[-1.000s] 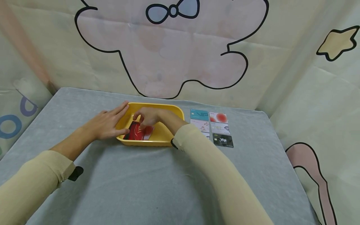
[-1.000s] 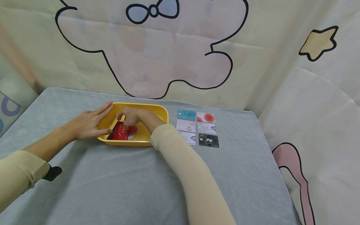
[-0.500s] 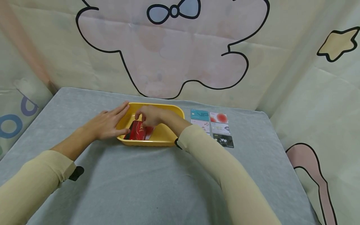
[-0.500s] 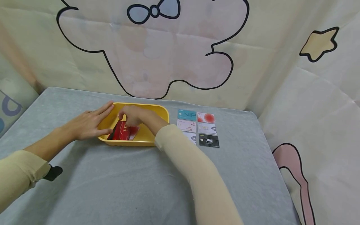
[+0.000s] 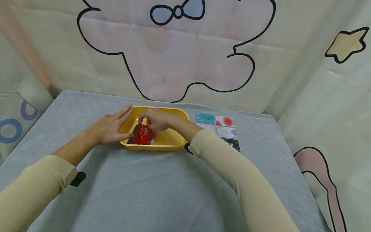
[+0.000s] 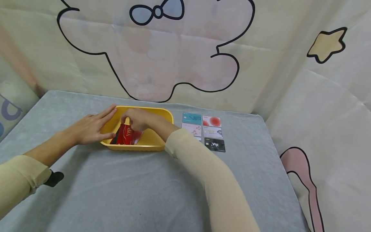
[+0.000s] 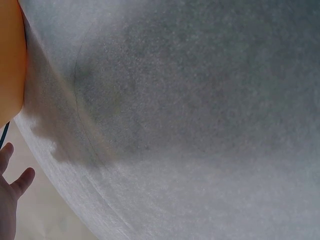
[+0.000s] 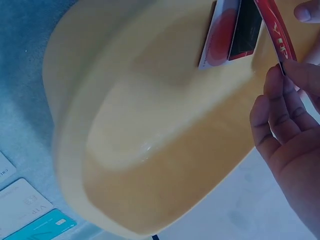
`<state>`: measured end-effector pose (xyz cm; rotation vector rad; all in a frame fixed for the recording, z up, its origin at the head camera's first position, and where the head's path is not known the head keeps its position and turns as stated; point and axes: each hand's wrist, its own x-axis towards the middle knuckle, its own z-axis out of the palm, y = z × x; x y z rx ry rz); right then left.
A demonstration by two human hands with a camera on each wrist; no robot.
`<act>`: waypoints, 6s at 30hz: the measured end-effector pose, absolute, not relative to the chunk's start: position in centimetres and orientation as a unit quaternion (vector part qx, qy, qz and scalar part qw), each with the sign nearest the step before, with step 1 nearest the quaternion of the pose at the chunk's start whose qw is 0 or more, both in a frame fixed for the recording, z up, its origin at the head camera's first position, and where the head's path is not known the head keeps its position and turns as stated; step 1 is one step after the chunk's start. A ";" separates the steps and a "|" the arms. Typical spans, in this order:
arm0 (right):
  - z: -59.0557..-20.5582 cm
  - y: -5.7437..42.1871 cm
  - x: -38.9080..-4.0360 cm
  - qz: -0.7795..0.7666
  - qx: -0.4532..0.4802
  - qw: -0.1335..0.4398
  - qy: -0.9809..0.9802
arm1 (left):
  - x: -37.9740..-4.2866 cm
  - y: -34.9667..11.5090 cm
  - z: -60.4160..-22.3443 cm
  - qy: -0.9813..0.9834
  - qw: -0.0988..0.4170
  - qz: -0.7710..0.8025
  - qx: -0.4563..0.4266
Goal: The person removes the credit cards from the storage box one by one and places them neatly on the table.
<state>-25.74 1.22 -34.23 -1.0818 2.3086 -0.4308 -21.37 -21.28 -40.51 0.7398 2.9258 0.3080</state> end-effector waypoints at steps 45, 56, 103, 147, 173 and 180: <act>-30.2 13.0 -24.7 -0.202 -0.331 0.227 0.893 | -21.2 -21.0 -40.2 0.964 0.069 0.090 0.239; -29.7 15.5 -23.8 -0.252 -0.290 0.222 0.896 | -21.1 -21.1 -40.3 0.963 0.055 0.095 0.246; -34.5 26.7 -21.7 -0.342 -0.181 0.368 0.846 | -21.3 -21.1 -40.5 0.963 0.060 0.080 0.248; -38.5 27.5 -20.3 -0.357 -0.141 0.416 0.825 | -21.3 -21.1 -40.4 0.964 0.063 0.086 0.243; -34.1 22.6 -23.5 -0.354 -0.215 0.240 0.878 | -21.3 -21.0 -40.4 0.964 0.057 0.092 0.243; -33.3 19.0 -24.3 -0.365 -0.234 0.193 0.880 | -21.2 -21.1 -40.4 0.964 0.061 0.091 0.241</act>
